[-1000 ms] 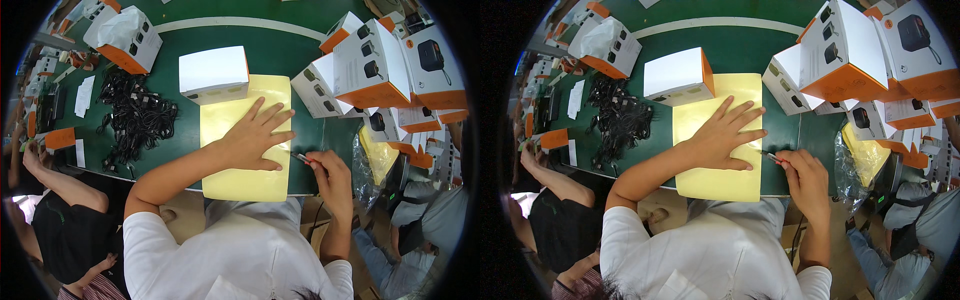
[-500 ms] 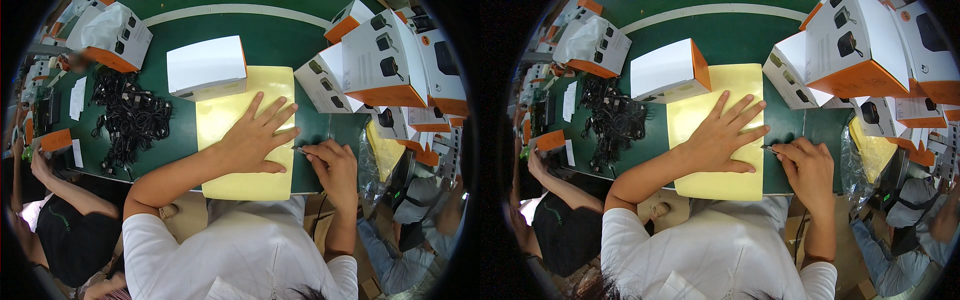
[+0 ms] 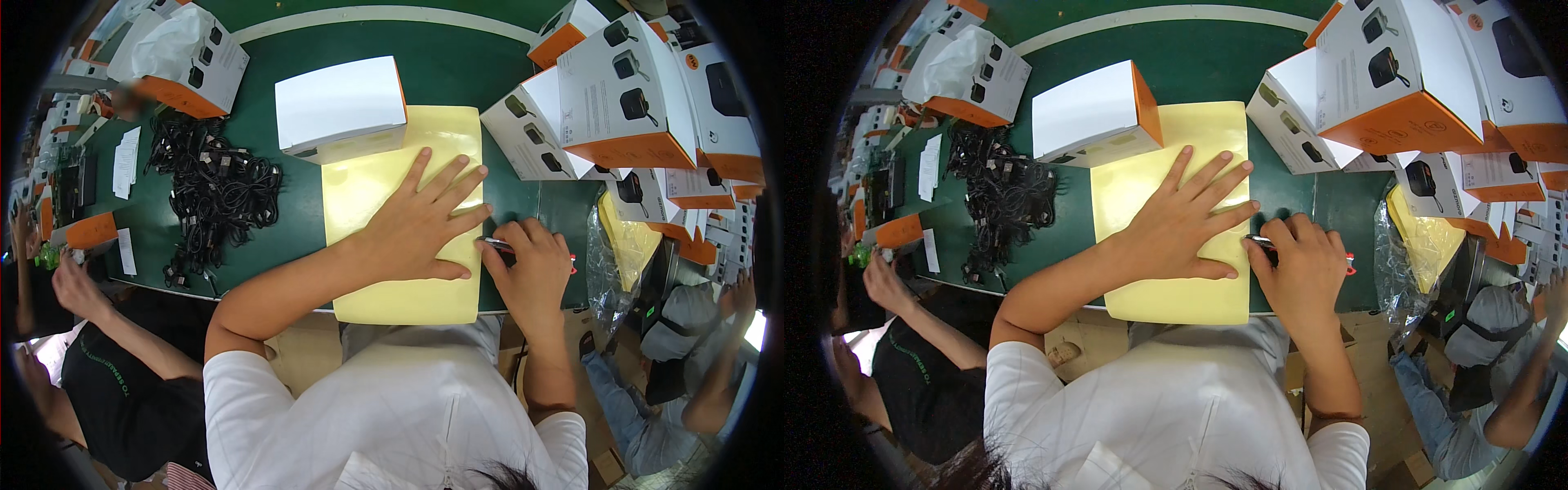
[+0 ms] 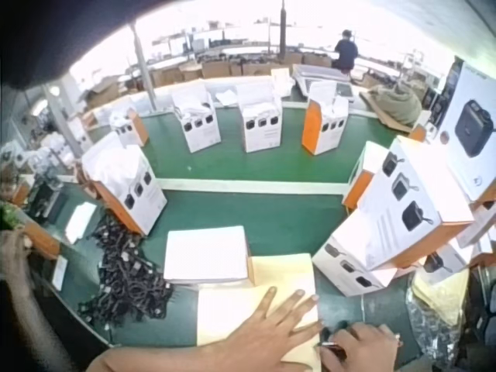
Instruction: Assembling product boxes, applying stickers with a cutter, and packing components on a manufacturing production line.
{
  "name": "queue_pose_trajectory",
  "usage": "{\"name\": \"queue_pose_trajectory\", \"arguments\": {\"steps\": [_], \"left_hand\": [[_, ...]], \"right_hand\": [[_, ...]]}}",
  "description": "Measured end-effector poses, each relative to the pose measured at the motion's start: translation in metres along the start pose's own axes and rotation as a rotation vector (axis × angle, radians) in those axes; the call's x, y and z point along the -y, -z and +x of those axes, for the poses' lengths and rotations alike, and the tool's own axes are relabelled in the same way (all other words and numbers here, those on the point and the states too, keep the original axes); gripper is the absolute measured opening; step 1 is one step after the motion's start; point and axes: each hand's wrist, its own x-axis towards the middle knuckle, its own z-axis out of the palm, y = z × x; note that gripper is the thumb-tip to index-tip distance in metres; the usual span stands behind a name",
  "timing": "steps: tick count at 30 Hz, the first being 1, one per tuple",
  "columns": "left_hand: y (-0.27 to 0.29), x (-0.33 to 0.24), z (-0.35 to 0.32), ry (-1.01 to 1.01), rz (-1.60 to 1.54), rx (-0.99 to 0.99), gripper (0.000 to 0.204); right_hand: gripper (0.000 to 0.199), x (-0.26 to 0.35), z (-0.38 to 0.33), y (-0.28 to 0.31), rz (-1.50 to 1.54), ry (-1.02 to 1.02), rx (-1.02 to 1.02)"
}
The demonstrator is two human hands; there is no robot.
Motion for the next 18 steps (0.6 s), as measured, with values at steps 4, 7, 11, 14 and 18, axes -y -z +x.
{"name": "queue_pose_trajectory", "arguments": {"steps": [4,7,11,14,18], "left_hand": [[0.001,-0.001,0.0,-0.003,0.007,-0.008,0.083],[0.001,-0.002,0.002,0.005,0.032,0.004,0.084],[-0.002,-0.002,0.0,0.009,0.066,-0.026,0.085],[-0.004,-0.004,-0.004,0.007,0.021,-0.097,0.083],[0.056,-0.001,-0.021,-0.199,0.07,-0.409,0.062]], "right_hand": [[0.021,0.003,0.001,-0.001,0.018,-0.023,-0.049],[0.019,0.001,0.0,0.001,0.084,-0.02,-0.042],[0.02,0.005,-0.007,0.012,0.163,-0.029,-0.096],[0.021,0.007,-0.013,0.023,0.261,-0.072,-0.161],[0.023,-0.002,-0.023,0.037,0.474,-0.146,-0.273]]}}
